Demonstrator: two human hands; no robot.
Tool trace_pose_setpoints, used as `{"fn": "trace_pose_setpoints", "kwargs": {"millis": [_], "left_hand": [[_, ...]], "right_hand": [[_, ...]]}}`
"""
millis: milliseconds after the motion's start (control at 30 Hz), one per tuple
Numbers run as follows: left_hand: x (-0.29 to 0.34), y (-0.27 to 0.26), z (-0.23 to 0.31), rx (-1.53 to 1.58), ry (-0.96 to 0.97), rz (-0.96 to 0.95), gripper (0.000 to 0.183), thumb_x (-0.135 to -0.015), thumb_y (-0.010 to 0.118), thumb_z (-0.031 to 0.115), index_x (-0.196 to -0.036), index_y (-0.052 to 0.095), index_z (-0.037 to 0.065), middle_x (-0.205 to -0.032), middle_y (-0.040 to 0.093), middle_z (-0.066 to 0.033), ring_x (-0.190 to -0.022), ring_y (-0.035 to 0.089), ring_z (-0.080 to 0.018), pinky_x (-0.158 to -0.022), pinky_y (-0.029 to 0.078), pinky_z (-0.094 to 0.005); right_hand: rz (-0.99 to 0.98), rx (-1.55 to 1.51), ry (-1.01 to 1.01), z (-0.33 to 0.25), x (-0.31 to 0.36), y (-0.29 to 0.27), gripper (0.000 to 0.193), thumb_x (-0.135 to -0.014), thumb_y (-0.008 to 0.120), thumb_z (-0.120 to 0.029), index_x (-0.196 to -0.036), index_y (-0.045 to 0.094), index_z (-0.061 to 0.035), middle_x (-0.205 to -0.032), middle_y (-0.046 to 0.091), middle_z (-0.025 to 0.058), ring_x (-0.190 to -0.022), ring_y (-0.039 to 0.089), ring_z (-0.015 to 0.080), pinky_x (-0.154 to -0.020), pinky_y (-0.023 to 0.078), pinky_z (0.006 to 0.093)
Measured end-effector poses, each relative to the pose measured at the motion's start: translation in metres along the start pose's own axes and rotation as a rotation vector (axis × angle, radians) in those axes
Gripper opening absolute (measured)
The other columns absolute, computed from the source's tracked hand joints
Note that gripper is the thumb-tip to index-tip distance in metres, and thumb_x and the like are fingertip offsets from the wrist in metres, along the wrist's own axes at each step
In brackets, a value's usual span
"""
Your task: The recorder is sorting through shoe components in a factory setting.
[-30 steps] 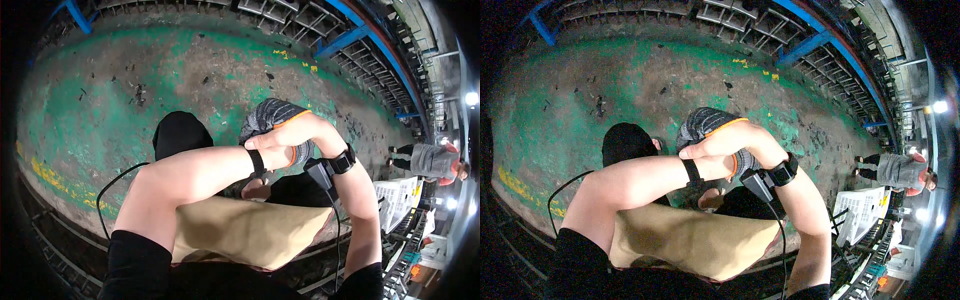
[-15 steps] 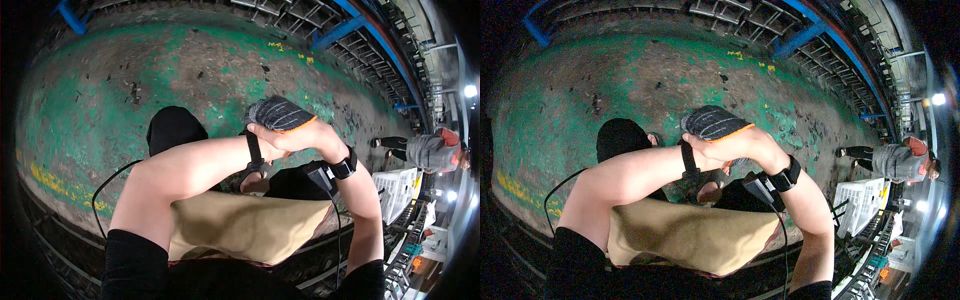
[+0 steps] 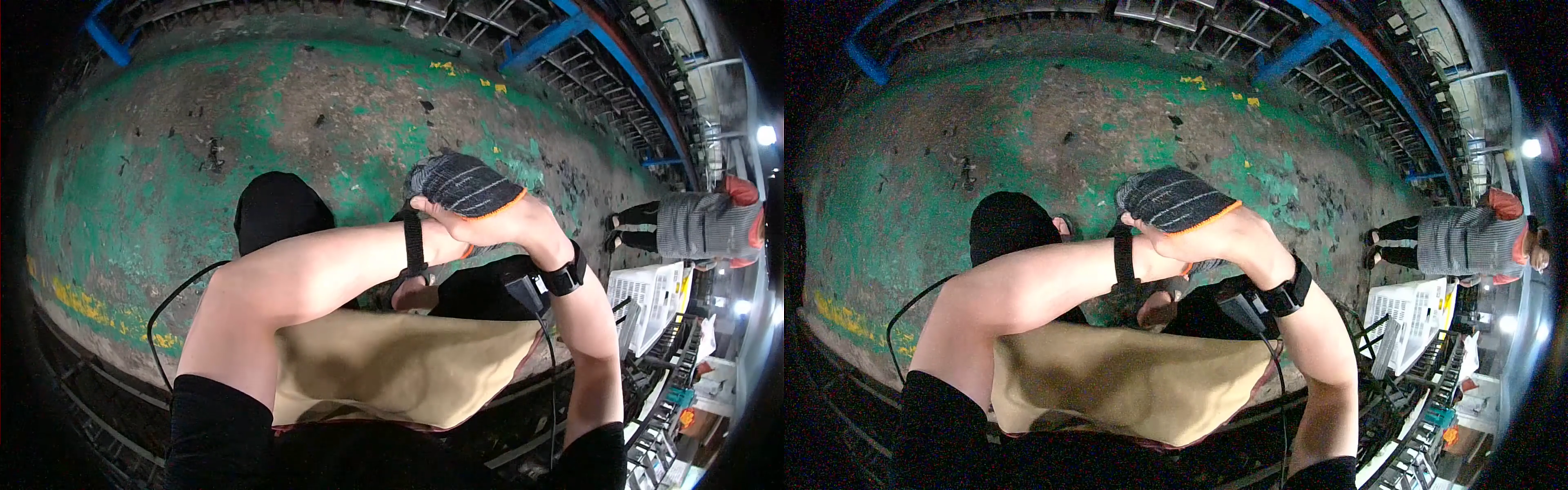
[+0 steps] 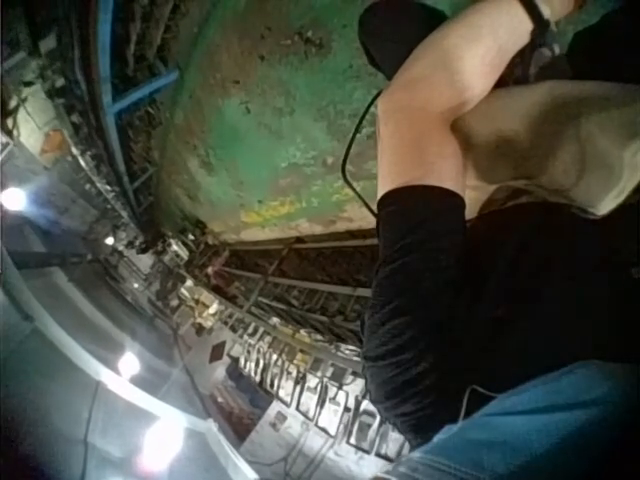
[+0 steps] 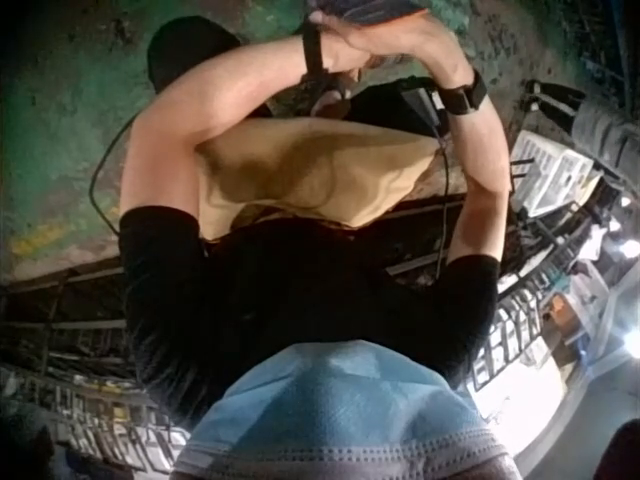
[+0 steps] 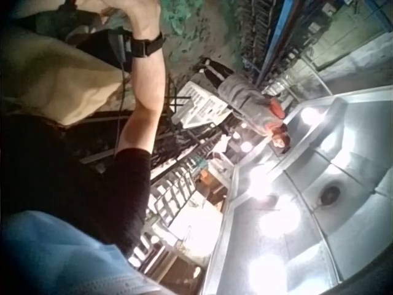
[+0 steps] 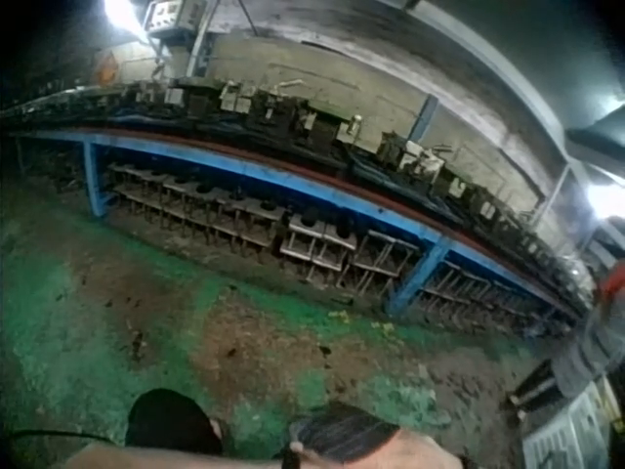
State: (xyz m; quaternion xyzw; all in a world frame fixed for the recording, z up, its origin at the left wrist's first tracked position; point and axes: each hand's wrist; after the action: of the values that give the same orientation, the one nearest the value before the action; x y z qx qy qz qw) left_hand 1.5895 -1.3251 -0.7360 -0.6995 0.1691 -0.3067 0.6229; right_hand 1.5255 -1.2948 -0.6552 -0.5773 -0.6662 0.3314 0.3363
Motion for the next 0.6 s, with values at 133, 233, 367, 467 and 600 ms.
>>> {"fn": "trace_pose_setpoints", "kwargs": {"millis": [133, 233, 367, 467, 600], "left_hand": [[0.018, 0.009, 0.009, -0.082, 0.055, -0.034, 0.027, -0.086, 0.056, 0.022, -0.104, 0.066, 0.005, -0.101, 0.067, -0.0096, -0.092, 0.063, -0.0221, -0.072, 0.05, -0.0386], [0.014, 0.002, 0.026, -0.149, 0.094, -0.051, 0.027, -0.085, 0.057, 0.022, -0.103, 0.067, 0.004, -0.099, 0.067, -0.0093, -0.091, 0.063, -0.0223, -0.07, 0.051, -0.0388], [0.02, 0.003, 0.025, -0.231, 0.13, -0.084, 0.027, -0.085, 0.058, 0.023, -0.102, 0.067, 0.004, -0.097, 0.068, -0.009, -0.089, 0.064, -0.0225, -0.069, 0.051, -0.039], [0.019, -0.002, 0.027, -0.293, 0.157, -0.104, 0.027, -0.084, 0.058, 0.023, -0.101, 0.067, 0.004, -0.096, 0.068, -0.0088, -0.088, 0.064, -0.0227, -0.068, 0.051, -0.0392], [0.021, -0.005, 0.034, -0.38, 0.206, -0.126, 0.027, -0.083, 0.059, 0.023, -0.1, 0.068, 0.004, -0.094, 0.069, -0.0085, -0.086, 0.064, -0.0229, -0.066, 0.051, -0.0395]], "right_hand": [[-0.16, -0.033, 0.021, -0.003, -0.013, 0.004, 0.029, -0.092, 0.054, -0.025, -0.086, 0.064, 0.0014, -0.084, 0.063, 0.0218, -0.08, 0.059, 0.0411, -0.07, 0.046, 0.0453], [-0.248, -0.027, 0.108, 0.002, -0.016, 0.011, 0.029, -0.094, 0.049, -0.022, -0.083, 0.061, 0.0025, -0.083, 0.06, 0.0235, -0.078, 0.056, 0.0426, -0.069, 0.044, 0.0459], [-0.221, -0.015, 0.051, 0.011, -0.014, 0.018, 0.028, -0.093, 0.05, -0.02, -0.081, 0.06, 0.0028, -0.081, 0.06, 0.0231, -0.077, 0.056, 0.0422, -0.069, 0.045, 0.0456], [-0.21, 0.029, 0.073, 0.011, -0.016, 0.018, 0.026, -0.093, 0.05, -0.018, -0.082, 0.06, 0.0029, -0.081, 0.059, 0.0229, -0.076, 0.056, 0.0422, -0.068, 0.045, 0.0455], [-0.253, 0.011, 0.064, 0.024, -0.014, 0.035, 0.023, -0.092, 0.051, -0.019, -0.085, 0.058, 0.0021, -0.081, 0.058, 0.0231, -0.075, 0.055, 0.0421, -0.067, 0.044, 0.0456]]}}
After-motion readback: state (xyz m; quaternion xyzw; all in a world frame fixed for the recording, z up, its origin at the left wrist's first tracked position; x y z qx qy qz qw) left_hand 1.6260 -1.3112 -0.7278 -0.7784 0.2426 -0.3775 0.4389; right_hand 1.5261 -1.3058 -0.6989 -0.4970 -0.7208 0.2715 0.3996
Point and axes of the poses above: each hand's wrist, its own x-axis away from the middle knuckle, its own y-axis out of the palm, z = x × y
